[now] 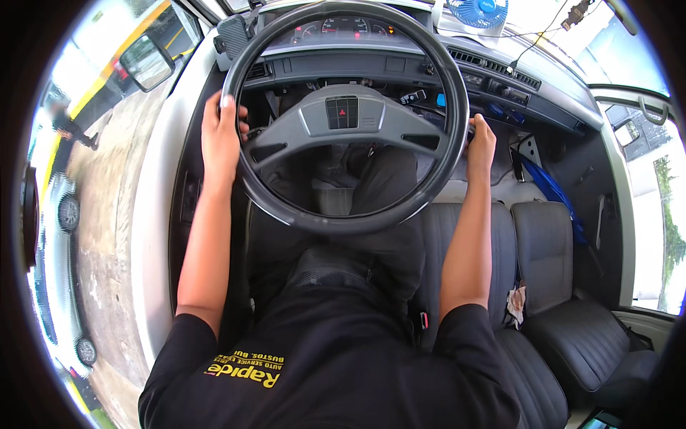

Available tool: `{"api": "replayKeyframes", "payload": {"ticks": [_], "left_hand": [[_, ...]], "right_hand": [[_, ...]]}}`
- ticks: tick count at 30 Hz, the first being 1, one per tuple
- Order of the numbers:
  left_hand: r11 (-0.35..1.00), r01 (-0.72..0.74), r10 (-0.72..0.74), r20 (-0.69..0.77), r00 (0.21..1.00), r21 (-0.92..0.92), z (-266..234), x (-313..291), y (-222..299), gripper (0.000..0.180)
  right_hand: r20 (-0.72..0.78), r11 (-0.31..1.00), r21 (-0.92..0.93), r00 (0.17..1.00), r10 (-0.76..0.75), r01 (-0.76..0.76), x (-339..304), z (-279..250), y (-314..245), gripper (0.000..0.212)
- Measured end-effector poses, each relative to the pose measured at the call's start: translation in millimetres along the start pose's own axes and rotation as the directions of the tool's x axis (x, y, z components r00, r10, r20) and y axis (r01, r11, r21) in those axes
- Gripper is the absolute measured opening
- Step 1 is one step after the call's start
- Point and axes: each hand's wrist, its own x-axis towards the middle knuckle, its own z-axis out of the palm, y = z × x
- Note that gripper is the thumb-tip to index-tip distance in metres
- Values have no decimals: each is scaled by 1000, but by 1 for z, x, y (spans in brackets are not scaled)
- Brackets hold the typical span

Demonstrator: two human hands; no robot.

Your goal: The person enters a white van, inserts the key into the ignition, starts the engine, and drives the vehicle forward through a service bay area. The person steers and shifts gears while maneuvering the van.

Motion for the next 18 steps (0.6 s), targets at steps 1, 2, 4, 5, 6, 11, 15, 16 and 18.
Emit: {"api": "replayKeyframes", "payload": {"ticks": [1,2,4,5,6,11,15,16,18], "left_hand": [[999,-22,20,43,999,49,2,20,8,48],[993,-58,51,77,996,102,4,40,14,46],[972,-174,144,184,972,158,16,76,25,48],[948,-253,207,232,950,192,23,99,35,48],[912,-344,267,312,912,223,28,111,39,49],[901,-358,259,356,898,245,32,121,47,49],[942,-253,185,288,940,221,18,102,34,50],[951,-212,150,261,954,226,16,97,30,50],[960,-196,150,222,963,200,12,90,24,51]], "right_hand": [[-57,999,-20,998,40,-41,5,-1,10,37],[-58,996,-79,998,-35,30,12,-4,19,38],[-54,958,-235,982,-181,164,31,-8,36,39],[1,917,-278,955,-297,285,36,-11,44,39],[18,930,-246,960,-278,274,44,-12,50,40],[-38,995,-49,995,-92,90,42,-9,50,47],[-73,827,-537,968,-241,165,28,1,8,38],[-86,681,-718,953,-292,144,27,2,-4,36],[-18,609,-776,960,-281,163,25,7,-18,33]]}}
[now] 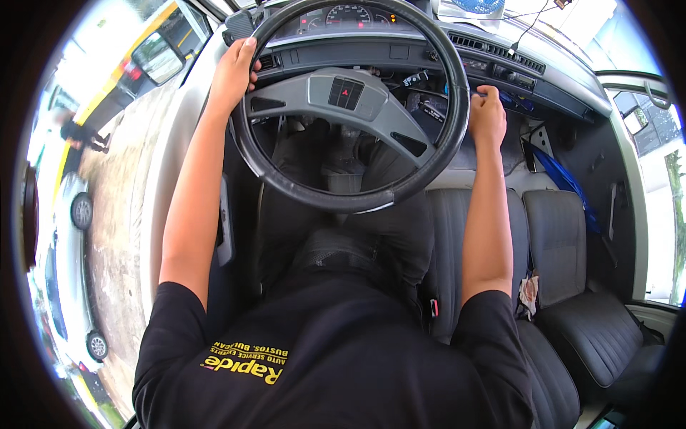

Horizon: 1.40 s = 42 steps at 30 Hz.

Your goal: The person enters a white van, inserts the key into the ignition, starts the engine, and drives the vehicle forward through a service bay area. The person steers and shifts gears while maneuvering the van.

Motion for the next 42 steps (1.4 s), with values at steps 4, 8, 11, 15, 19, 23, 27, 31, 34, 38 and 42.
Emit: {"api": "replayKeyframes", "payload": {"ticks": [4,8,11,15,19,23,27,31,34,38,42], "left_hand": [[992,120,-121,-40,992,-38,2,-18,-2,52],[987,155,-159,-79,984,-51,2,-31,-1,53],[992,110,-115,-82,990,-54,2,-33,0,53],[989,136,-142,-87,986,-63,2,-33,-1,53],[992,123,-126,-85,988,-40,2,-33,0,52],[991,119,-124,-80,989,-55,2,-34,1,51],[985,151,-158,-82,984,-81,2,-37,0,50],[986,150,-156,-69,985,-77,1,-34,-1,51],[980,173,-180,-66,982,-98,2,-34,-1,51],[983,156,-163,-78,983,-94,2,-36,-1,52],[981,162,-172,-85,981,-110,1,-39,0,51]], "right_hand": [[16,980,-195,999,-46,49,-6,14,-3,36],[-84,994,-101,996,28,-37,-5,33,0,43],[-62,991,-124,996,-65,57,2,24,-3,35],[29,971,-233,998,-49,54,2,10,-2,29],[-99,993,-120,995,-11,-1,3,32,11,32],[-82,987,-146,994,-74,61,10,40,21,30],[-230,909,-236,889,-396,344,-6,16,3,25],[-244,843,-253,812,-531,475,-57,6,-18,26],[38,905,354,963,-265,235,-85,23,-26,30],[199,768,529,827,-526,361,-87,55,-44,28],[310,800,574,858,-409,174,-52,106,-76,36]]}}
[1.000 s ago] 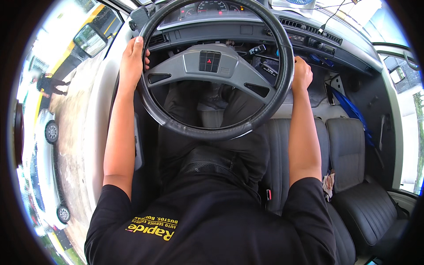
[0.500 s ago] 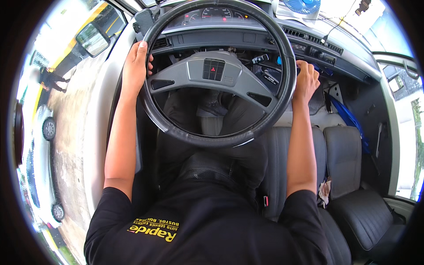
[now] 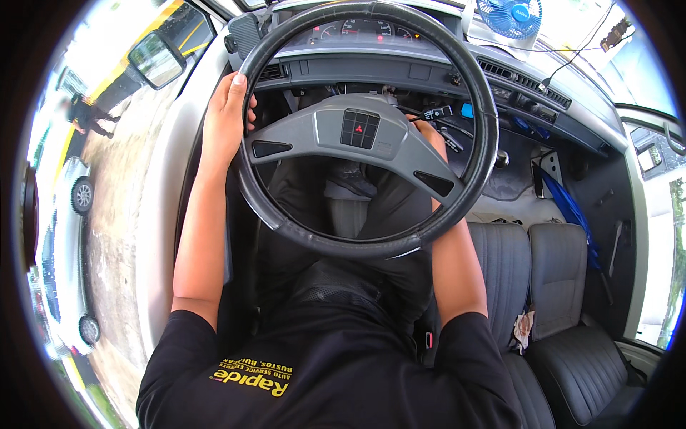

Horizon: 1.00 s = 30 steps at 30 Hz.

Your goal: The person enters a white van, inserts the key into the ignition, starts the engine, and drives the vehicle forward through a service bay area. The person steers and shifts gears while maneuvering the van.

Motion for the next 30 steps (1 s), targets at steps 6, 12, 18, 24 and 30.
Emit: {"api": "replayKeyframes", "payload": {"ticks": [6,12,18,24,30], "left_hand": [[998,-25,25,-9,1000,-52,0,-11,-2,48],[998,-5,4,-20,1000,-70,0,-16,-3,49],[999,-6,6,-17,1000,-39,0,-16,0,57],[999,-1,-1,-23,1000,-52,0,-16,-1,50],[999,8,-9,-15,1000,-42,-1,-15,0,50]], "right_hand": [[17,982,174,997,76,-77,8,16,14,36],[40,971,208,993,112,-118,-14,6,4,35],[49,966,219,991,127,-135,-20,1,-2,35],[53,963,226,989,140,-148,-21,1,-3,34],[43,961,229,988,149,-155,-15,5,-2,34]]}}
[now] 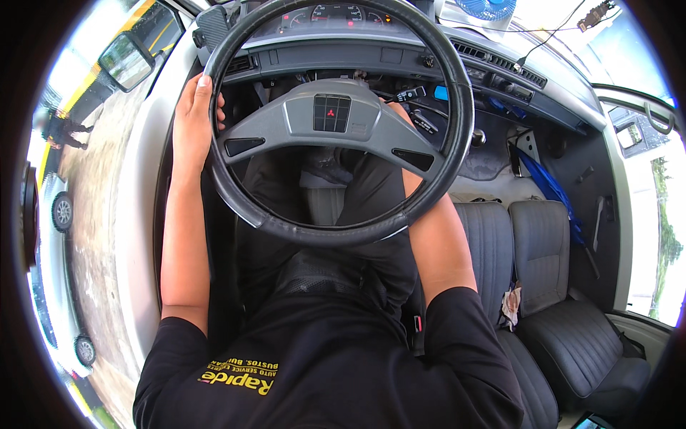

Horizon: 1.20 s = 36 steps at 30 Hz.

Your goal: The person enters a white van, inserts the key into the ignition, starts the engine, and drives the vehicle forward through a service bay area. The person steers and shifts gears while maneuvering the van.

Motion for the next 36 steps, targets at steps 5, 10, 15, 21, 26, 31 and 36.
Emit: {"api": "replayKeyframes", "payload": {"ticks": [5,10,15,21,26,31,36], "left_hand": [[1000,3,-2,11,1000,-17,0,-1,1,51],[1000,8,-8,4,1000,-11,0,0,1,51],[1000,1,-1,15,1000,2,0,0,2,50],[1000,-8,8,20,1000,-9,-1,0,0,50],[999,-32,32,14,999,-23,-2,1,-6,50],[1000,-25,26,16,1000,-12,-1,2,-6,50],[999,-19,19,6,1000,33,-1,1,-1,49]], "right_hand": [[-9,1000,3,1000,11,-11,3,3,2,34],[-5,1000,11,1000,23,-23,2,3,-1,34],[5,998,22,999,53,-53,-7,-4,-5,33],[5,922,-245,950,312,-301,-25,-69,-40,32],[-280,815,-558,960,-7,-157,-64,-138,-95,24],[-413,749,-638,900,-137,-178,-41,-148,-91,29],[-335,509,-835,927,-169,-209,-18,-131,-38,36]]}}
